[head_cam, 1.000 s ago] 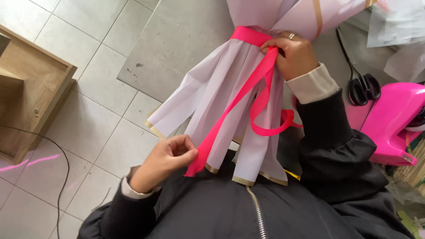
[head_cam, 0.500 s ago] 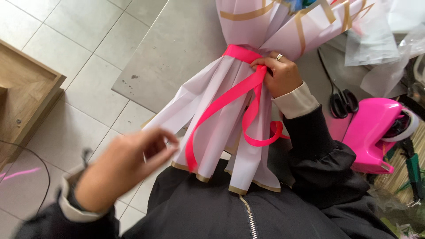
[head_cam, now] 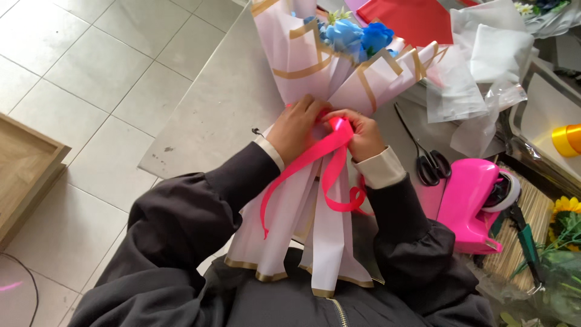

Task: The person ties a pink ribbon around a bouquet of blue roses, cutting the ribbon with scissors and then manipulating the ribbon by hand to form a bow.

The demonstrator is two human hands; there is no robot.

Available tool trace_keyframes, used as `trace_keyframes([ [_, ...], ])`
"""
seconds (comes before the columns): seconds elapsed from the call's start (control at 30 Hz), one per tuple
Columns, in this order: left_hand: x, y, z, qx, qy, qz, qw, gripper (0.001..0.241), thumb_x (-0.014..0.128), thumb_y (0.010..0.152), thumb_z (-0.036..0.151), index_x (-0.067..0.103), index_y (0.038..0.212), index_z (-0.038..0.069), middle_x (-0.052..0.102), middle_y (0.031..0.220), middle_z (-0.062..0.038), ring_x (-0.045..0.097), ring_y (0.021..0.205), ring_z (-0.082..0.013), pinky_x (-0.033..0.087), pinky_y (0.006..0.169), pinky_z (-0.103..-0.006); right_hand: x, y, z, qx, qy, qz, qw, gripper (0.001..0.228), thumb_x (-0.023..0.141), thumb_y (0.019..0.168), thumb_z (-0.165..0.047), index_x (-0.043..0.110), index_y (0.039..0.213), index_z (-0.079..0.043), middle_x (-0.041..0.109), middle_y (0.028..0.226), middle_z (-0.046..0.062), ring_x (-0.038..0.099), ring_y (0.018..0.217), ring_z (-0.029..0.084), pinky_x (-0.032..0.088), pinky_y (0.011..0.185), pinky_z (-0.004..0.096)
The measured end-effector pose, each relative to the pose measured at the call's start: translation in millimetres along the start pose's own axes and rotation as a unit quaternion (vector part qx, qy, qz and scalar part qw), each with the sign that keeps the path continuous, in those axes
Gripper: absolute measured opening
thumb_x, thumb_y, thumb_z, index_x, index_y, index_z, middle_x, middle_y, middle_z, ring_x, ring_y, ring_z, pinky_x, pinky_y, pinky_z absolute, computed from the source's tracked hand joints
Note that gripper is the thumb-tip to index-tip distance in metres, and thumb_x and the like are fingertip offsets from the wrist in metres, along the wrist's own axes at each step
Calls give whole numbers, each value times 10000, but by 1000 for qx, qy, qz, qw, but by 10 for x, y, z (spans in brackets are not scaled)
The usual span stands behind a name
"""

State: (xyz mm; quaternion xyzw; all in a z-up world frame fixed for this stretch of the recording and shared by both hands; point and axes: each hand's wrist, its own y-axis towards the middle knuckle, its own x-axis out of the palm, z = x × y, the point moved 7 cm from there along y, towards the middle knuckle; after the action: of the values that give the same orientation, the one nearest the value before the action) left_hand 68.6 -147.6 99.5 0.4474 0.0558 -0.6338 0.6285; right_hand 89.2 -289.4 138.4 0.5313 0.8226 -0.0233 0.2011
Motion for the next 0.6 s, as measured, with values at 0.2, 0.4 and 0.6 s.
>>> trace_keyframes([
  [0.2,-48,12,124,7,34,78,996,478,865,817,355,673,1235,228,547,1136,-51,678,1010,-344,569,846,-457,-86,-2,-147,-42,-38,-13,998,191,799,927,-43,811,1112,-87,707,902,117,673,910,159,561,849,320],
  [0.4,20,0,-130,63,49,22,997,142,712,972,147,725,1113,126,613,1049,-77,678,987,-320,575,853,-377,-89,-44,-271,-72,-49,-21,996,183,812,944,-62,828,1103,-151,681,884,76,672,870,139,592,773,304],
  [0.6,-566,75,178,38,-34,107,993,155,645,1035,208,746,1141,161,660,1059,-82,689,1018,-331,563,870,-406,-36,-24,305,-25,31,-17,999,611,711,963,17,446,1505,-77,640,928,62,649,774,112,544,657,218],
])
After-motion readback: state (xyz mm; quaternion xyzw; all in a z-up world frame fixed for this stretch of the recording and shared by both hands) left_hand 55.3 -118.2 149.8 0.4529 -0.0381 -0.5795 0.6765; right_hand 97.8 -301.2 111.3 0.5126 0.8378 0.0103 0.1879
